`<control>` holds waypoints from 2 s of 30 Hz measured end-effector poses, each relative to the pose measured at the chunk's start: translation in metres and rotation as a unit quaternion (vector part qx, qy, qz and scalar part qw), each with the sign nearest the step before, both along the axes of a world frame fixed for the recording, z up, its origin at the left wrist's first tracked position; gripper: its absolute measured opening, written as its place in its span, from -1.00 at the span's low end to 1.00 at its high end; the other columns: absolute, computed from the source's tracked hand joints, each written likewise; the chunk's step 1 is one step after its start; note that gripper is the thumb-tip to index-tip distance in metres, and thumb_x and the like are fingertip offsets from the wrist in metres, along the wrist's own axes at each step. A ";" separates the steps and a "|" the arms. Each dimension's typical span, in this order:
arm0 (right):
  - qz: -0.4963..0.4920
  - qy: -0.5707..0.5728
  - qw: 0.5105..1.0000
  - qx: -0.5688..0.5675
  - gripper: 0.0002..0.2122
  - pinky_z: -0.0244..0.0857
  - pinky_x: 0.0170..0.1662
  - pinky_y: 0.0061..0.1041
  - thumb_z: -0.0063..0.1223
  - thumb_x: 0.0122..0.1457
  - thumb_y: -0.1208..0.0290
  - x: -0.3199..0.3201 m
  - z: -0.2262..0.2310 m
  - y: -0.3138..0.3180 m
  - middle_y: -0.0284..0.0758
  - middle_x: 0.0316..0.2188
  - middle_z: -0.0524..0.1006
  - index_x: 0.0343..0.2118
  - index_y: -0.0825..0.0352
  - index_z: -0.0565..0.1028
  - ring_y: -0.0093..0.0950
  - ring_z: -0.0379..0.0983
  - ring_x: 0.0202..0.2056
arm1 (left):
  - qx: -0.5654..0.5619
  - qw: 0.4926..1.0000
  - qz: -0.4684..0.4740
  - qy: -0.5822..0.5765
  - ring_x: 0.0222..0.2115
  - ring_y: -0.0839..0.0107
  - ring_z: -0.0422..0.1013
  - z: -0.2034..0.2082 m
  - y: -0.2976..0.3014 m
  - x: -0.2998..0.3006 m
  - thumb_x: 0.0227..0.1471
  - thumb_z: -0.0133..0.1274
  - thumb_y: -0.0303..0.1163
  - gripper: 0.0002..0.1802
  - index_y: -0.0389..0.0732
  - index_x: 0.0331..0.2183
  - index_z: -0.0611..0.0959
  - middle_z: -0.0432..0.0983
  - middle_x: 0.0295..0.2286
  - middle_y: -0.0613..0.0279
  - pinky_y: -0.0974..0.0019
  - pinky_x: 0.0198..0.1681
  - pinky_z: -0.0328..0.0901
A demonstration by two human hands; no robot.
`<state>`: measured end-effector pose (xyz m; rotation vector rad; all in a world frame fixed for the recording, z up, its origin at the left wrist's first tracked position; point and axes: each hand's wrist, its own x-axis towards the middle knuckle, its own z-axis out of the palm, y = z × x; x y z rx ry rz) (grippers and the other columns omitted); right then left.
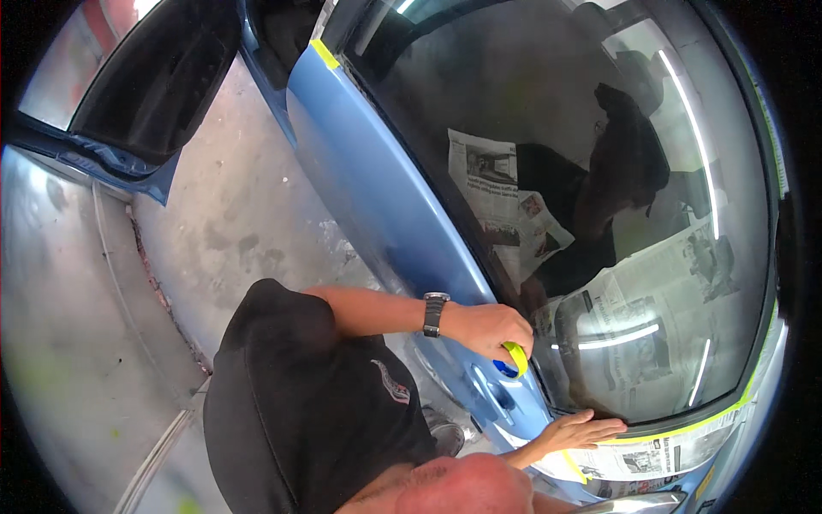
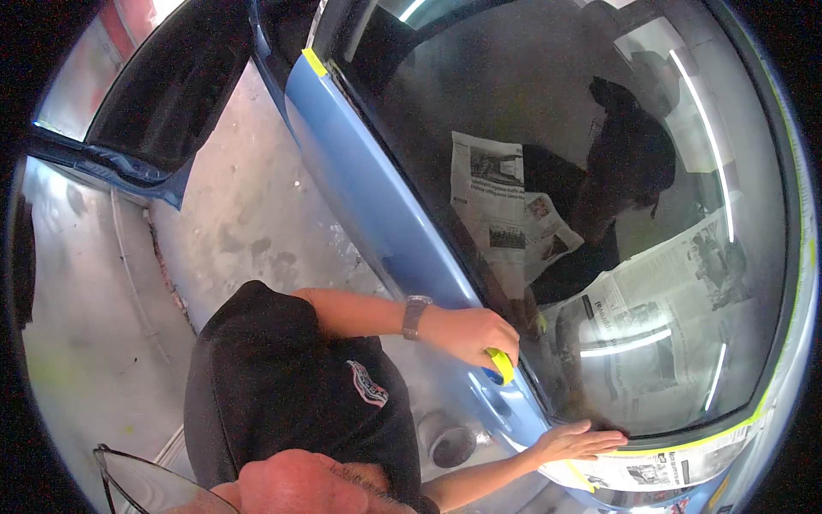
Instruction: The person masks off the windows and edges of a car door using newspaper and yellow tape.
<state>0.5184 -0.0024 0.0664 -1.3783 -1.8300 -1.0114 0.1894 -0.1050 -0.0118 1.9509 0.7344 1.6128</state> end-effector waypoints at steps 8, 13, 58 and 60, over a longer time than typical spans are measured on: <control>0.032 0.073 0.990 -0.117 -0.32 -0.06 0.37 0.08 -0.35 0.45 -0.11 0.010 -0.054 -0.057 0.07 0.45 -0.06 0.44 0.31 0.06 0.04 -0.10 0.44 | -0.029 0.995 0.021 -0.090 -0.29 0.11 0.57 0.010 -0.020 -0.007 0.00 0.30 -0.43 -0.75 -0.28 -0.23 0.70 0.62 -0.34 0.08 0.16 -0.24 0.42; 0.329 0.213 0.858 -0.331 -0.23 -0.06 0.40 -0.06 0.01 0.35 -0.05 -0.103 -0.032 -0.149 0.10 0.29 0.30 0.35 0.55 0.15 -0.04 0.13 0.36 | -0.075 0.994 0.025 -0.079 -0.32 0.11 0.57 0.014 -0.049 -0.015 0.02 0.29 -0.41 -0.76 -0.28 -0.24 0.71 0.63 -0.37 0.10 0.18 -0.28 0.42; 0.356 0.352 0.672 -0.545 -0.84 0.41 -0.31 -0.45 -0.06 0.15 0.57 -0.116 -0.091 -0.159 -0.22 -0.52 0.61 -0.31 0.47 0.56 -0.44 0.56 -0.44 | 0.066 0.672 0.738 0.020 -0.58 0.58 0.36 0.008 -0.117 -0.419 -0.04 0.27 -0.51 -0.89 -0.25 -0.43 0.63 0.47 -0.56 0.33 0.43 -0.46 0.33; 0.363 0.350 0.678 -0.535 -0.85 0.39 -0.33 -0.46 -0.06 0.16 0.57 -0.112 -0.096 -0.157 -0.24 -0.53 0.62 -0.31 0.47 0.56 -0.46 0.56 -0.45 | 0.063 0.672 0.737 0.014 -0.60 0.58 0.35 0.018 -0.110 -0.420 -0.05 0.27 -0.51 -0.89 -0.25 -0.46 0.62 0.46 -0.57 0.33 0.43 -0.48 0.32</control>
